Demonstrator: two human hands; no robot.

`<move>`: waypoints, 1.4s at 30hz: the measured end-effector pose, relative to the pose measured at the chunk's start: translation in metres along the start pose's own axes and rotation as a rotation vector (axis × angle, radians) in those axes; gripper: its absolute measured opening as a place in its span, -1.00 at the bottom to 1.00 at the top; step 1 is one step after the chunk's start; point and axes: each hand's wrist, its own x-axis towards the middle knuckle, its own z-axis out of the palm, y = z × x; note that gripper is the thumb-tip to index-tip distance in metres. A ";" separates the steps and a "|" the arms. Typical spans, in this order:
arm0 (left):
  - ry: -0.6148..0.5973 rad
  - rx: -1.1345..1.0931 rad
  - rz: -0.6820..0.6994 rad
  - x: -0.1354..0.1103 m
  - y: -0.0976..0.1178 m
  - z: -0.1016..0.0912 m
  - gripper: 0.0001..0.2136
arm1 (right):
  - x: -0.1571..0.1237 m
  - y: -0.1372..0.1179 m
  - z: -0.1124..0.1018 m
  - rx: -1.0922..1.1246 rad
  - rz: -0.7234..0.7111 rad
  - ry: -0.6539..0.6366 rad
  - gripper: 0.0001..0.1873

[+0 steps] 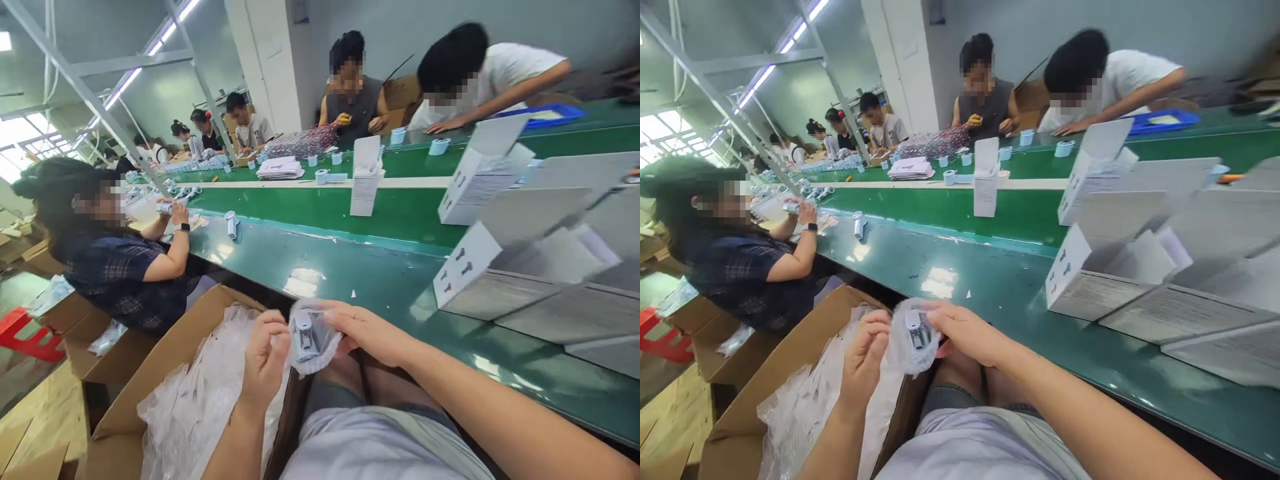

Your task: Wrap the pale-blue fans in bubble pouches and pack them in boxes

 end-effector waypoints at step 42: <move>-0.241 0.392 1.233 0.185 0.131 0.094 -0.91 | -0.045 -0.057 -0.132 -1.277 -0.809 0.494 -0.38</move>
